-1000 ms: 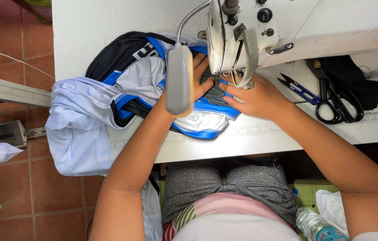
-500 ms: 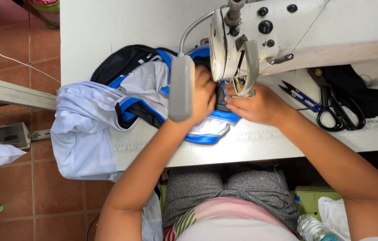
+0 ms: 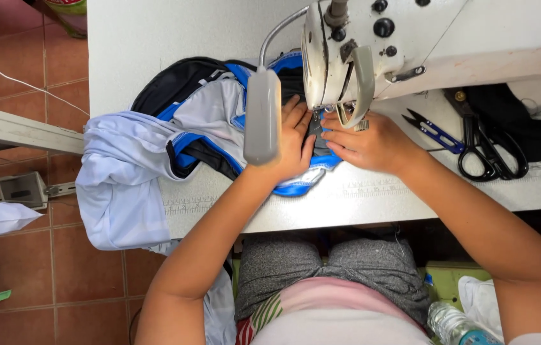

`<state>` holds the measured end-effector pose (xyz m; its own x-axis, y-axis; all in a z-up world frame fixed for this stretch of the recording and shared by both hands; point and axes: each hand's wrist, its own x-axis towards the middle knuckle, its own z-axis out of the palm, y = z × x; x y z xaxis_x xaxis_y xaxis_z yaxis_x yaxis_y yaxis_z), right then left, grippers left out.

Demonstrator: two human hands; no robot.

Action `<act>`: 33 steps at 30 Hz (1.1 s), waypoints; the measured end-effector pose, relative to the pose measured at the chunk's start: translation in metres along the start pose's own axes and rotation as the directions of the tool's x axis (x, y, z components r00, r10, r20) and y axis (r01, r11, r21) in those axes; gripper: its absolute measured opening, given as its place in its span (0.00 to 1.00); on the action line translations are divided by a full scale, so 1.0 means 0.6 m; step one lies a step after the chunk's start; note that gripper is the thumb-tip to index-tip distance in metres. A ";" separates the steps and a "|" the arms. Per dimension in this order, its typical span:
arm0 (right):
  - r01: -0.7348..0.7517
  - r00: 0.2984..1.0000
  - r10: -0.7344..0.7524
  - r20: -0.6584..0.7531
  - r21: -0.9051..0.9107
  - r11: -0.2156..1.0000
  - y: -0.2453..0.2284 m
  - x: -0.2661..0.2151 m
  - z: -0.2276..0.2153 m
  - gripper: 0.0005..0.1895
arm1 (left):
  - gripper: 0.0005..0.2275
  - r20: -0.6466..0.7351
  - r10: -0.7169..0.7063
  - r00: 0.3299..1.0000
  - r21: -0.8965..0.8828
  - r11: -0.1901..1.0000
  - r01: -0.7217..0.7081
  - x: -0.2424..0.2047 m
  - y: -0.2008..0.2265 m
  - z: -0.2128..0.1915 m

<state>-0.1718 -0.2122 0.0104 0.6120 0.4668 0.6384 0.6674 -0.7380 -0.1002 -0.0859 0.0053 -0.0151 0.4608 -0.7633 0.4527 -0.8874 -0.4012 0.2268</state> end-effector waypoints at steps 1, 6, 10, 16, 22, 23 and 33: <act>-0.003 1.000 0.003 -0.011 -0.046 0.999 0.002 -0.004 0.004 0.05 | 0.22 0.030 -0.005 1.000 -0.022 1.000 0.006 0.003 -0.002 -0.007; -0.044 0.998 0.039 -0.039 -0.111 0.993 0.007 -0.015 0.005 0.08 | 0.22 0.121 0.019 0.992 -0.030 0.999 -0.016 0.008 -0.002 -0.043; -0.083 0.997 0.083 0.003 -0.061 0.995 0.003 -0.025 0.002 0.11 | 0.35 0.068 -0.492 0.868 0.208 0.858 0.470 -0.024 0.070 -0.166; 0.011 0.991 0.005 0.131 -0.122 0.993 -0.070 -0.004 -0.017 0.15 | 0.30 0.744 0.202 0.637 -0.398 0.900 0.180 -0.023 0.216 -0.310; -0.102 0.977 0.099 0.191 0.001 0.995 -0.171 -0.044 0.038 0.31 | 0.11 0.330 0.088 0.940 -0.685 0.708 0.174 0.010 0.157 -0.240; -0.104 0.978 0.129 0.164 -0.155 0.982 -0.175 -0.020 0.043 0.28 | 0.12 0.328 -0.032 0.944 -0.609 0.757 0.237 0.012 0.135 -0.209; -0.130 0.987 0.054 0.154 0.540 0.831 -0.274 -0.015 -0.025 0.17 | 0.10 0.232 -0.112 0.966 -0.339 0.922 0.188 0.003 0.072 -0.087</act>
<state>-0.2931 -0.1026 0.0330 0.7056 0.4956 0.5065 0.7043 -0.4112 -0.5787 -0.1240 0.0127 0.0404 0.5469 -0.8099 0.2123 -0.7342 -0.3421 0.5864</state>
